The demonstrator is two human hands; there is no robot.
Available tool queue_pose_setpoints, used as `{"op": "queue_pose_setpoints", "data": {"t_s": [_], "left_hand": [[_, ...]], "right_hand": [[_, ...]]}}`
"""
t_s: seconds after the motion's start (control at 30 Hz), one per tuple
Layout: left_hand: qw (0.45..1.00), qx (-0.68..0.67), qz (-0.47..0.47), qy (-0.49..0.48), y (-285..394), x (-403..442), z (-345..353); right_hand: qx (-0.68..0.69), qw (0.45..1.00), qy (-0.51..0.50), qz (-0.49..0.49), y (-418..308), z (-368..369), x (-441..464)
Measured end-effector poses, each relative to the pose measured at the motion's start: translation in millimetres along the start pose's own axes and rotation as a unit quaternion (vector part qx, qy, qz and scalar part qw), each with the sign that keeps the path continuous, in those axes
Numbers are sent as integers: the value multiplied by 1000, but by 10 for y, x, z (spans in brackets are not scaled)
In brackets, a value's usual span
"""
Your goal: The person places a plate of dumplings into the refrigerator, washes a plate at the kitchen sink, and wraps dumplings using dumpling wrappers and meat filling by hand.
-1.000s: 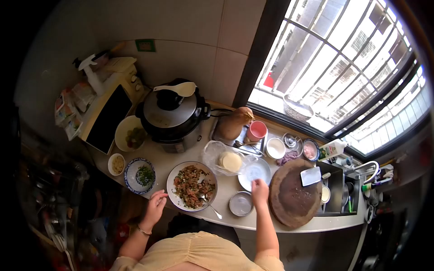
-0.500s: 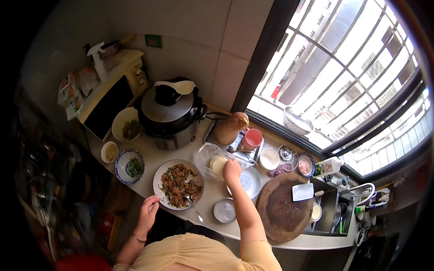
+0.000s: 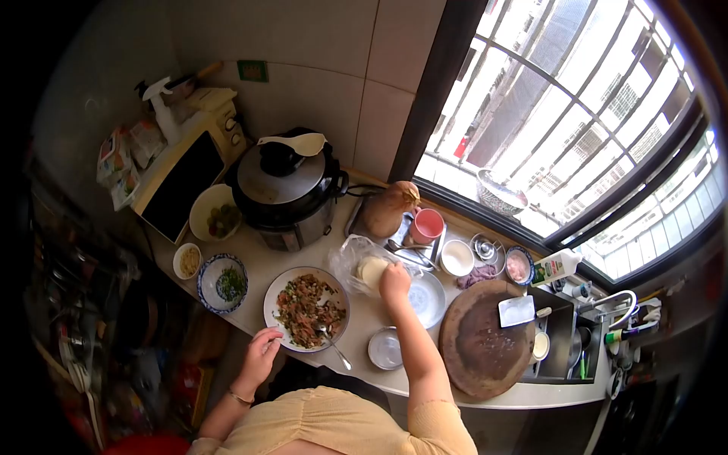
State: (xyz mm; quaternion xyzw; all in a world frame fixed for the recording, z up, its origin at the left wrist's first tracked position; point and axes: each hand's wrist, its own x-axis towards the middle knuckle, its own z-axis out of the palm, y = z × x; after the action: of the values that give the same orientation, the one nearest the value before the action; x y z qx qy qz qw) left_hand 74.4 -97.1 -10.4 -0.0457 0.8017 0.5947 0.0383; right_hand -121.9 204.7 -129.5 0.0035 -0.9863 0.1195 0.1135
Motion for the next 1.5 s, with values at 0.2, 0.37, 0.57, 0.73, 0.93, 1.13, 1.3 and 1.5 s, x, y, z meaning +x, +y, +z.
{"op": "queue_pose_setpoints", "data": {"t_s": [0.2, 0.37, 0.57, 0.73, 0.93, 1.13, 1.3, 1.5], "left_hand": [[1000, -18, -9, -13, -66, 84, -89], [1000, -30, -2, -8, -96, 153, -86], [1000, 1, 4, -3, -58, 151, 6], [1000, 3, 6, 0, -49, 120, 51], [1000, 8, 7, -2, 3, 103, 66], [1000, -14, 6, -12, 59, 79, 90], [956, -272, -71, -89, 64, 306, 141], [740, -623, -125, -220, 123, 895, 624]], "right_hand": [[-14, 999, 7, 45, 33, 77, 46], [-68, 997, -18, -12, 33, 8, 72], [26, 984, 82, -159, 70, -58, -52], [96, 978, 68, -172, 59, -118, -220], [105, 987, 77, -91, -41, -165, -159], [224, 964, 90, -109, -135, -609, -2], [275, 956, 25, -99, -333, -1489, 33], [393, 892, -220, -46, -703, -2090, -211]]}}
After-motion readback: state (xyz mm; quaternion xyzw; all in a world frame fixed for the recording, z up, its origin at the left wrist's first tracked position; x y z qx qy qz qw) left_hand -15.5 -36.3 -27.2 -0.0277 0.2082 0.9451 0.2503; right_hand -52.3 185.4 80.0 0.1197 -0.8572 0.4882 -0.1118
